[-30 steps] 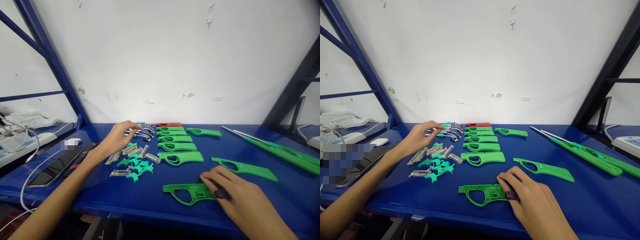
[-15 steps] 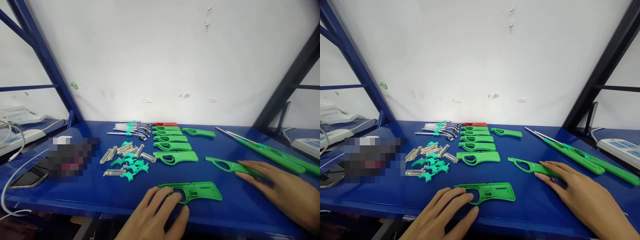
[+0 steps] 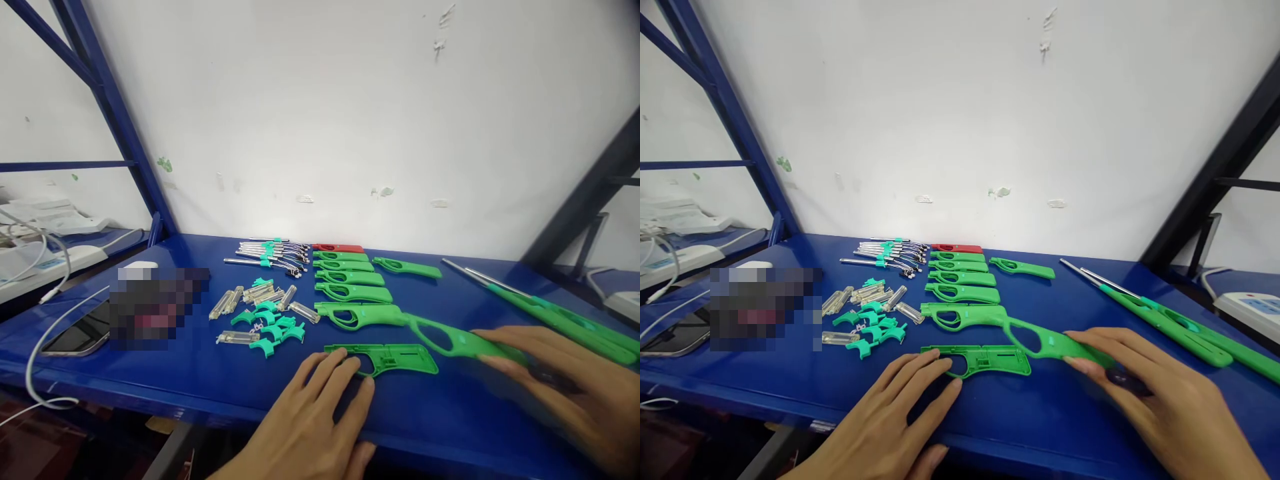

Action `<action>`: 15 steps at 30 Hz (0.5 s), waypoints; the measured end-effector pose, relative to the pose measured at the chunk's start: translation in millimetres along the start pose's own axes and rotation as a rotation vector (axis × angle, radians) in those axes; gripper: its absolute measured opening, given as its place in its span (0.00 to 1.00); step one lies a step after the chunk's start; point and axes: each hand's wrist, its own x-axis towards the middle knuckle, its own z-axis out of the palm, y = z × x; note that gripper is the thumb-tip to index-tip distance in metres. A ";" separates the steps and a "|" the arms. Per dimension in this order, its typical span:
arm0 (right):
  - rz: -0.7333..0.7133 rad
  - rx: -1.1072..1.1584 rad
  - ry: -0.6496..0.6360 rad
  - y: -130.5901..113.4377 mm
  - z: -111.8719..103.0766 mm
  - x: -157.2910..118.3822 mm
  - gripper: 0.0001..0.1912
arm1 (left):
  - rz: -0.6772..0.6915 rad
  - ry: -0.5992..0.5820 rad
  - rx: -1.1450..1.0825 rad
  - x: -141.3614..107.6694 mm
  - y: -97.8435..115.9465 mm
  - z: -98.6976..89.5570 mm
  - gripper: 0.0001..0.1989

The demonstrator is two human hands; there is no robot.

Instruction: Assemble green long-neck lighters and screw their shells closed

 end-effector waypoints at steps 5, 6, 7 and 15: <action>-0.218 0.122 -0.158 -58.4 22.3 21.4 0.21 | -0.198 0.093 -0.183 -1.4 -8.8 -22.8 0.11; -0.240 0.122 -0.174 -66.3 26.6 24.9 0.21 | -0.237 0.114 -0.200 -2.1 -11.6 -25.5 0.11; -0.254 0.115 -0.195 -71.9 30.3 27.5 0.22 | -0.263 0.131 -0.205 -2.8 -14.5 -27.1 0.11; -0.285 0.047 -0.298 -70.1 43.4 26.6 0.20 | -0.292 0.094 -0.190 -4.3 -23.5 -20.6 0.14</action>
